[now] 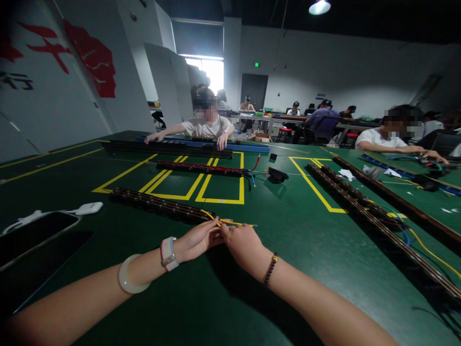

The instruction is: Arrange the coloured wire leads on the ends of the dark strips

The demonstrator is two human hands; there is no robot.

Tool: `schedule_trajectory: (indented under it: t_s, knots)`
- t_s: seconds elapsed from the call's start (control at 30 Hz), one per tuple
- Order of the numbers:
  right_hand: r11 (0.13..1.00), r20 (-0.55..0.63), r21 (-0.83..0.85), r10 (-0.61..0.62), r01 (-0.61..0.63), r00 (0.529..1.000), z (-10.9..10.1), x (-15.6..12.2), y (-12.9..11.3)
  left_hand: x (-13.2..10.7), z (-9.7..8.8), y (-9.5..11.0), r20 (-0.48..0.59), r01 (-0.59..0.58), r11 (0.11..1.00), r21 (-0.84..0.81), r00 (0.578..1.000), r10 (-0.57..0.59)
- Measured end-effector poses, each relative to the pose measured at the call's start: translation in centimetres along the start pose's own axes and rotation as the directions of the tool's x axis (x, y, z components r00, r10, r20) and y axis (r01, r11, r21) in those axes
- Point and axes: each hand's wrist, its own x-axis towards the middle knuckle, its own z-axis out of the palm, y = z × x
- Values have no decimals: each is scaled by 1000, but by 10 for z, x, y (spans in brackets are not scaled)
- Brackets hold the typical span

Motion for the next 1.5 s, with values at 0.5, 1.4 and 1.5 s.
schedule_trajectory:
  t_s: [0.5,1.4,1.5]
  knots:
    - [992,-206,-124,1,-27,979,3,11,45,0,-3,0,69,14,999,35,997,-17]
    - [999,-215,35,0,8,977,35,17,54,-1,-9,15,-88,104,484,869,995,-56]
    - [979,-273,205,56,1,960,32,18,51,-1,-9,16,-69,88,498,863,996,-56]
